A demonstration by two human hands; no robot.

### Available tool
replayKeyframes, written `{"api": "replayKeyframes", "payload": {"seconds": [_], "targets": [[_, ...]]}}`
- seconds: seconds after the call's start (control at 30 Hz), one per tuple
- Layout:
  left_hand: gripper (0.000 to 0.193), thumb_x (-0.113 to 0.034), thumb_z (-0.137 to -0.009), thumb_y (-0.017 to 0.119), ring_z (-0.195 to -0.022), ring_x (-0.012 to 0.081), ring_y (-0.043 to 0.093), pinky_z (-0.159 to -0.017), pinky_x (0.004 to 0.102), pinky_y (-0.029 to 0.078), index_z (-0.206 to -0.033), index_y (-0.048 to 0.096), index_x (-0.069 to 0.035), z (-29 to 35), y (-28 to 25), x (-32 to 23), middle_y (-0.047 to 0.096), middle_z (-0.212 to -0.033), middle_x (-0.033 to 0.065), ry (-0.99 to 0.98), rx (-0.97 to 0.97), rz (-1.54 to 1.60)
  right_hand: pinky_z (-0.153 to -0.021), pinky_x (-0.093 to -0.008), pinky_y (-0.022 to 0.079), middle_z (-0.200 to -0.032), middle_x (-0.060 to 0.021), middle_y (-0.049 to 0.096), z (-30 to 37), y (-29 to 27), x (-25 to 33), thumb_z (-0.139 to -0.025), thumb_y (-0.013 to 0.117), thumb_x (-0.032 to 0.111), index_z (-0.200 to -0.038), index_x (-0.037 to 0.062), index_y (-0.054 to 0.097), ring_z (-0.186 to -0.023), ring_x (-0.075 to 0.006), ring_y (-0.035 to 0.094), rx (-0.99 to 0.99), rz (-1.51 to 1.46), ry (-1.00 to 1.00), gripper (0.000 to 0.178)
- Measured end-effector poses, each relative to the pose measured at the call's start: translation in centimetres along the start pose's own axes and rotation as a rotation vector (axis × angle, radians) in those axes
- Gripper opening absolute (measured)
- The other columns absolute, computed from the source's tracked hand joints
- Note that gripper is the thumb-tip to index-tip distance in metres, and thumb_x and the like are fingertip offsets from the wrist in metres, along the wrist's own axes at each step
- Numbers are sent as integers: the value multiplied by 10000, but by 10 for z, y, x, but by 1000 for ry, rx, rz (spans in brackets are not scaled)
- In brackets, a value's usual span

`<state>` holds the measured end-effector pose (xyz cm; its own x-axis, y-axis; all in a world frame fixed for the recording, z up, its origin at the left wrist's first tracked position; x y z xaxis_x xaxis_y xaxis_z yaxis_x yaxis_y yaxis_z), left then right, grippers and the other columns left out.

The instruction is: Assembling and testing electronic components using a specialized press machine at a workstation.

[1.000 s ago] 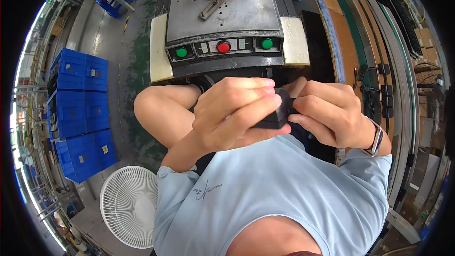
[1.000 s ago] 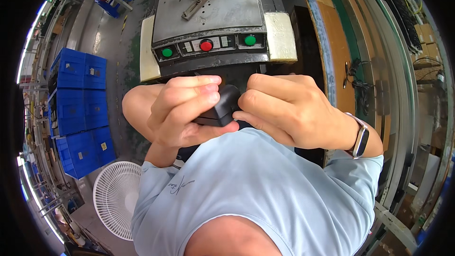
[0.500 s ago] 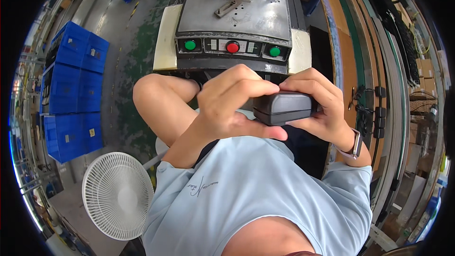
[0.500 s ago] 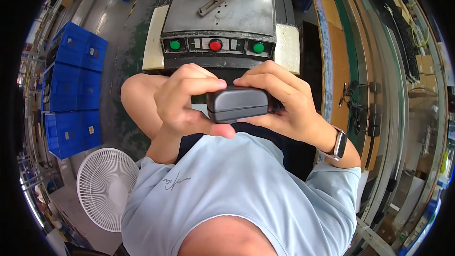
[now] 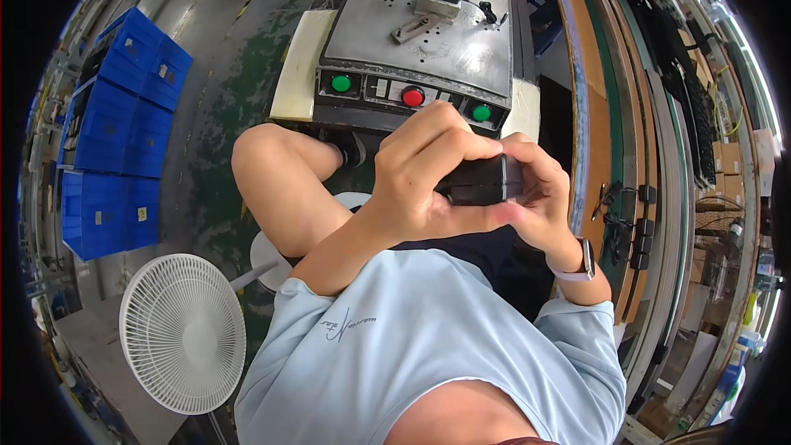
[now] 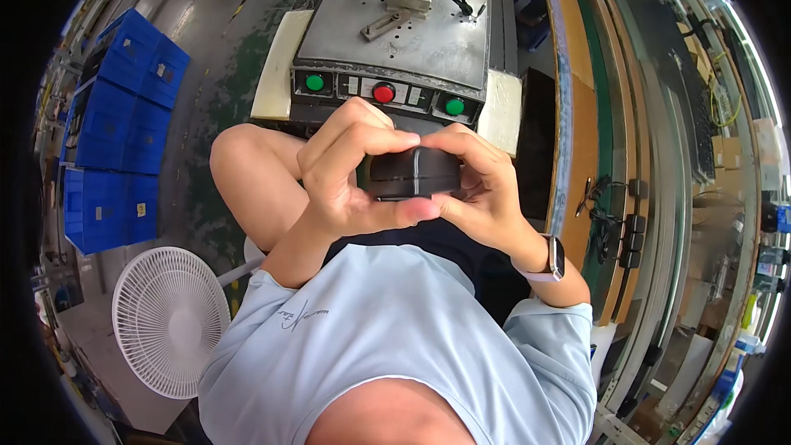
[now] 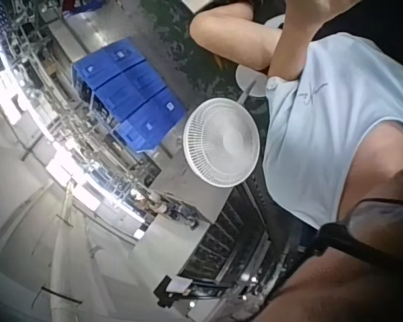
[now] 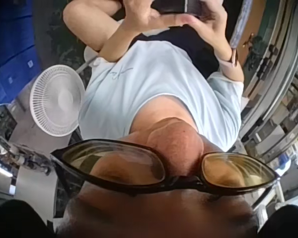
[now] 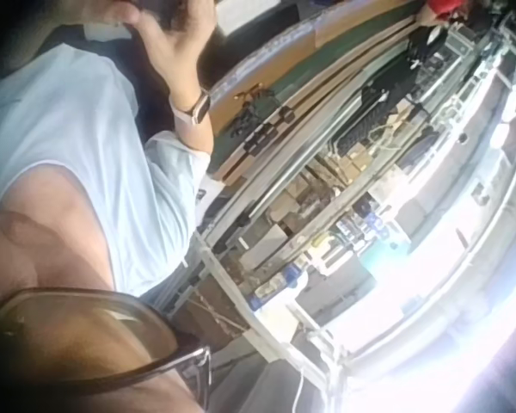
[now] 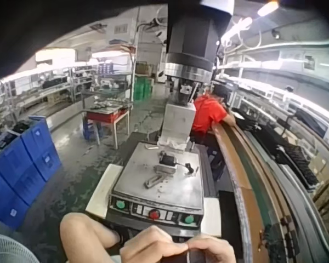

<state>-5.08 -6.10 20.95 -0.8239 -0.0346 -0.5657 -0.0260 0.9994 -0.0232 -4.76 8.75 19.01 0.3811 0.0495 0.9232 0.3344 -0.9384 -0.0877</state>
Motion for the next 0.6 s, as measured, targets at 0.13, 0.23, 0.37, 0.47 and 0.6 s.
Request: {"api": "replayKeyframes", "payload": {"seconds": [0.13, 0.23, 0.37, 0.47, 0.6], "targets": [[380, -289, -640, 872, -568, 148, 416, -500, 261, 383, -792, 621, -48, -2, -3, -6, 499, -711, 21, 118, 22, 24, -659, -268, 449, -873, -106, 621, -4, 2, 9, -738, 800, 193, -1063, -47, 617, -738, -187, 537, 54, 125, -175, 443], [444, -422, -712, 810, -614, 151, 441, -581, 257, 405, -830, 636, -31, 0, -7, -7, 519, -720, 34, -4, 47, 20, -617, -249, 445, -880, -113, 626, -6, 4, 16, -778, 774, 175, -1095, -49, 592, -684, -188, 539, 133, 200, -231, 429], [517, -546, -828, 635, -642, 159, 451, -644, 267, 412, -812, 624, -30, -10, 10, 5, 517, -700, 39, -143, -126, 305, -556, -228, 433, -892, -142, 640, -8, 12, 10, -814, 758, 191, -1122, -42, 566, -605, -182, 531, 152, -105, 85, 431], [620, -626, -921, 481, -654, 168, 454, -679, 279, 411, -781, 607, -35, -15, 13, 16, 508, -678, 40, -252, -301, 584, -509, -213, 422, -901, -170, 652, -3, 23, -6, -838, 750, 214, -1138, -35, 548, -545, -177, 523, 151, -447, 430, 439], [771, -644, -987, 159, -661, 186, 453, -720, 295, 400, -654, 544, -65, -21, 24, 14, 491, -621, 43, -503, -9, 1151, -423, -204, 395, -908, -247, 664, 10, 40, -25, -872, 725, 263, -1156, -23, 513, -443, -157, 479, 368, -1014, 558, 456]]}}
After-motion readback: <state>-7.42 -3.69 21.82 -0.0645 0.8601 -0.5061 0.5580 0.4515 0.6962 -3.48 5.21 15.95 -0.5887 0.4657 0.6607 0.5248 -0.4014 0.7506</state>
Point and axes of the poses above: each hand's wrist, its own z-axis away from the middle knuckle, its own y-axis out of the palm, x = y × z, the point moved 6 cm from there along -z, towards the middle knuckle
